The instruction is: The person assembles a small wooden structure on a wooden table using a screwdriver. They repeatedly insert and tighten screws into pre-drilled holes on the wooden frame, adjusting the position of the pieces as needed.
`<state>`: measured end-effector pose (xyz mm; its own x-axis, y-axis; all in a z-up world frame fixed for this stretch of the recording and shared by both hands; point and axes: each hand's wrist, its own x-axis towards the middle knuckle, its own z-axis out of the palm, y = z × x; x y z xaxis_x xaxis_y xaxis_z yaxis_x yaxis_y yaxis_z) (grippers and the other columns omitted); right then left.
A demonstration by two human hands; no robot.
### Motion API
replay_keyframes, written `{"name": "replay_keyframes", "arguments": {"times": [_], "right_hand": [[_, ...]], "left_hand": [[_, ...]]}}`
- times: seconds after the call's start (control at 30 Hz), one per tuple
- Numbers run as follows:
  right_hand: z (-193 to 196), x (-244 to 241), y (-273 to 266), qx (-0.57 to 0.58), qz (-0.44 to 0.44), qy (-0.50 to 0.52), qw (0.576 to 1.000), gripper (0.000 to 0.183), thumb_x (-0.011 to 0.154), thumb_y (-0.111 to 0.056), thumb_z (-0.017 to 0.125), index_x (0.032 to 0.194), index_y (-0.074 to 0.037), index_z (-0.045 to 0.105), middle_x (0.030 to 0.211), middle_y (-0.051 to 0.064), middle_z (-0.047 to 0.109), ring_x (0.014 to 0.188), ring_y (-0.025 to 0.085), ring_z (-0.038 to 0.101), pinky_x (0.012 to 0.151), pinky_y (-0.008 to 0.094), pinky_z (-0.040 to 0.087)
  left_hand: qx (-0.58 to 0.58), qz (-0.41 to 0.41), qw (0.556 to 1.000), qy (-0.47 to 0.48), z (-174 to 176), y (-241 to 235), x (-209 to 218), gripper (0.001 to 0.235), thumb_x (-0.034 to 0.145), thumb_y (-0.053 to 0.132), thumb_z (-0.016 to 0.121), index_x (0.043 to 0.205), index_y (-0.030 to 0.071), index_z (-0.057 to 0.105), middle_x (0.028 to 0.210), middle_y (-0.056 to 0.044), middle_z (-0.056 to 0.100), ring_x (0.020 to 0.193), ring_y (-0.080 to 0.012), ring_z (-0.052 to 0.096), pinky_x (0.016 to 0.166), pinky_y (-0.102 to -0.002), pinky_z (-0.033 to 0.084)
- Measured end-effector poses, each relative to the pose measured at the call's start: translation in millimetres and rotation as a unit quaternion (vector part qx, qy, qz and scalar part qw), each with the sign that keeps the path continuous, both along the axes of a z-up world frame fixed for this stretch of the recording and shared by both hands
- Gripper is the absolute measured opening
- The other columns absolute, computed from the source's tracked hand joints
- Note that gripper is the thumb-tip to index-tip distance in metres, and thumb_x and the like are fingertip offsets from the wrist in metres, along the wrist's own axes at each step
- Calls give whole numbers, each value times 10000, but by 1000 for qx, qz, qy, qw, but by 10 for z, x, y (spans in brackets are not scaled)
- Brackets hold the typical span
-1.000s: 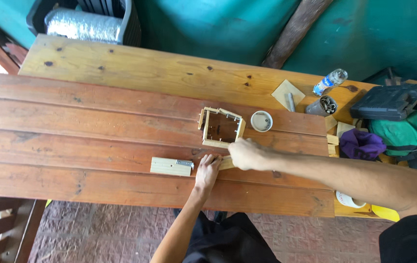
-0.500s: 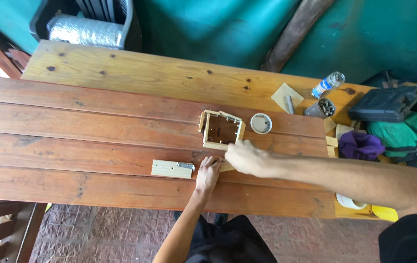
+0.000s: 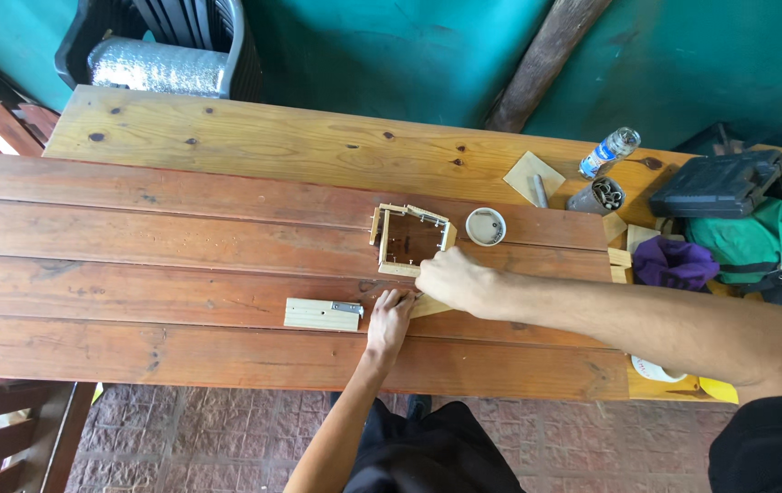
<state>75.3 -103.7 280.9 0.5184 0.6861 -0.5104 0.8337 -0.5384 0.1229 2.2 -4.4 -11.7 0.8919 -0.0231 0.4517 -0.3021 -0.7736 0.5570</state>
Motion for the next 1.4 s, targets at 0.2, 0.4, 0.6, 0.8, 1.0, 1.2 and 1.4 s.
{"name": "replay_keyframes", "arguments": {"times": [0.2, 0.4, 0.6, 0.8, 1.0, 1.2, 1.4], "right_hand": [[-72, -9, -14, 43, -171, 92, 980, 142, 818, -60, 677, 830, 52, 764, 845, 249, 734, 874, 414, 749, 749, 529, 617], [-206, 70, 20, -171, -88, 120, 974, 198, 819, -86, 763, 994, 5, 787, 928, 231, 758, 937, 415, 744, 789, 519, 627], [-3, -129, -26, -71, 23, -37, 997, 232, 902, -115, 686, 1085, 25, 719, 940, 161, 717, 906, 370, 746, 713, 517, 601], [-152, 36, 12, 51, -72, 31, 996, 94, 791, -42, 711, 810, 23, 775, 782, 188, 733, 796, 381, 750, 672, 494, 621], [-371, 274, -29, -24, -180, 132, 975, 126, 834, -60, 664, 820, 17, 763, 782, 228, 728, 802, 399, 742, 725, 548, 632], [-183, 115, -79, -63, 27, -63, 996, 251, 886, -182, 742, 1109, -89, 674, 900, 137, 743, 872, 333, 761, 697, 492, 611], [-119, -10, -37, 51, -37, 3, 998, 84, 820, -66, 744, 778, 4, 766, 709, 166, 703, 720, 335, 733, 664, 470, 619]], "left_hand": [[-13, -3, 1000, -1, 85, 17, -11, 164, 924, 289, 712, 998, 161, 784, 983, 1, 664, 872, -229, 655, 766, -325, 553], [-7, -2, 1000, 5, 16, 0, -17, 181, 912, 293, 717, 1015, 160, 785, 996, 10, 653, 893, -213, 652, 774, -311, 554], [-8, 0, 1000, 5, 77, 10, -29, 175, 902, 280, 724, 1019, 165, 783, 991, 10, 649, 883, -221, 651, 767, -319, 554], [-15, -4, 1000, -1, 170, 25, -22, 155, 887, 259, 736, 978, 145, 789, 972, -3, 654, 873, -234, 653, 767, -320, 550], [-13, -3, 1000, 1, 109, 16, -8, 156, 901, 278, 733, 981, 158, 792, 981, -1, 662, 875, -223, 654, 758, -329, 547], [-20, -12, 1000, 8, 124, 21, -27, 135, 885, 207, 732, 990, 142, 787, 999, -6, 669, 901, -235, 656, 786, -327, 549], [-29, -12, 999, 22, -59, 6, -10, 150, 868, 209, 750, 1000, 146, 788, 1010, -7, 677, 919, -240, 663, 792, -332, 551]]}}
